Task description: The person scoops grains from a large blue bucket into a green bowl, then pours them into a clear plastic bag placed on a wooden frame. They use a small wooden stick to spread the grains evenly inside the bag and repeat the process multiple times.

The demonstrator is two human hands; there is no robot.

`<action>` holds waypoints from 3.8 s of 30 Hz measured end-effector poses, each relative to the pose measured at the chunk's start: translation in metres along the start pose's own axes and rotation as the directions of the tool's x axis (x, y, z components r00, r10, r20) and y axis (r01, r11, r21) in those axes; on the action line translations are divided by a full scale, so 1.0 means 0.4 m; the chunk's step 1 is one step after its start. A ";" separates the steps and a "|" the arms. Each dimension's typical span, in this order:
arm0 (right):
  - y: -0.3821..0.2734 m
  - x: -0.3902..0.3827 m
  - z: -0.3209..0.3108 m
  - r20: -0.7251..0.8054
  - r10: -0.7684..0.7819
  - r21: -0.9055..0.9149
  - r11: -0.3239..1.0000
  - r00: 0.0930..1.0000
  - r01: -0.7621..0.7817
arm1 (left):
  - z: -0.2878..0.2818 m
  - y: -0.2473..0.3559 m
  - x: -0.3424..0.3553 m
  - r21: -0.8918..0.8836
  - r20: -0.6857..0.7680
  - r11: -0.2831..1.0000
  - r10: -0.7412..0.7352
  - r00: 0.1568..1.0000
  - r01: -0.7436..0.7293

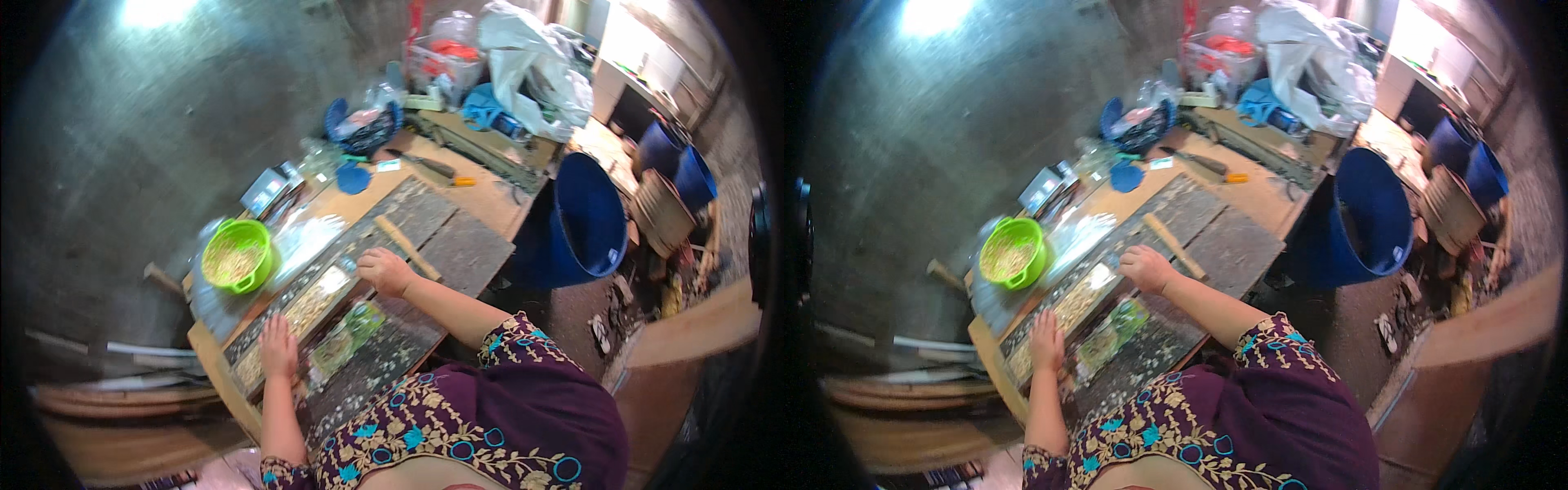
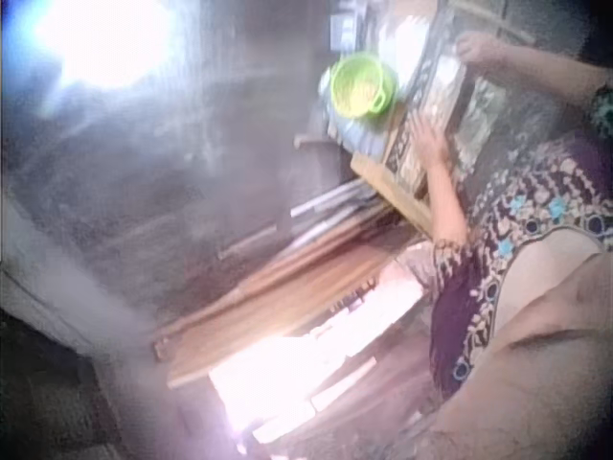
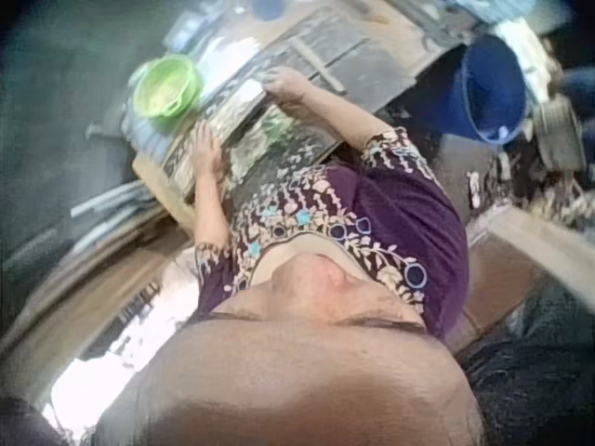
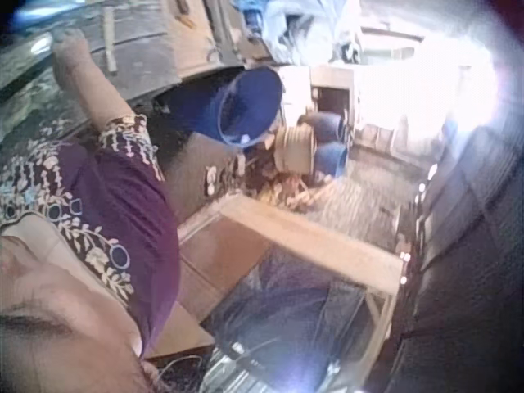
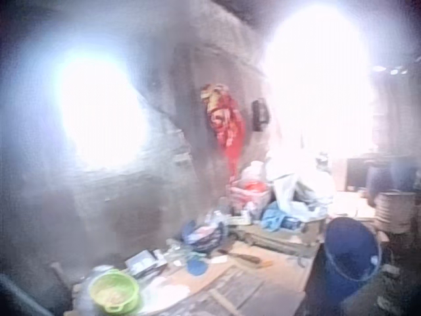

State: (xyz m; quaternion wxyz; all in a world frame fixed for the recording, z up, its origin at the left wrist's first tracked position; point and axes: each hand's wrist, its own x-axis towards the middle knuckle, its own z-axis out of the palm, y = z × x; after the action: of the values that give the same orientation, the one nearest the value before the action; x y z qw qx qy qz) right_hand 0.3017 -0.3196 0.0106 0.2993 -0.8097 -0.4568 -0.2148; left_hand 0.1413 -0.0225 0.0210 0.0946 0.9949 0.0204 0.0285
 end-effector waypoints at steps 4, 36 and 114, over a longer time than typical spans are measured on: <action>0.182 -0.114 -0.188 -0.331 0.471 -0.071 0.852 0.818 -0.519 | -0.008 0.013 -0.013 0.004 -0.033 1.000 0.017 0.999 -0.016; 0.640 -0.387 -0.470 -0.423 0.700 -0.331 0.472 0.575 -0.817 | 0.028 -0.029 -0.011 -0.023 -0.100 1.000 0.013 0.995 -0.015; -0.629 0.330 0.340 0.562 -0.176 0.216 0.974 0.808 0.062 | -0.075 -0.264 -0.324 -0.058 -0.500 0.984 -0.176 0.848 0.170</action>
State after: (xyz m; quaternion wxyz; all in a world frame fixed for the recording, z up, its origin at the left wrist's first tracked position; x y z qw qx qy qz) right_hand 0.1580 -0.0449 0.0662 0.2071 -0.7745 -0.5940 0.0666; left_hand 0.0065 0.0808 0.0235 0.0939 0.9464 0.1337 0.2785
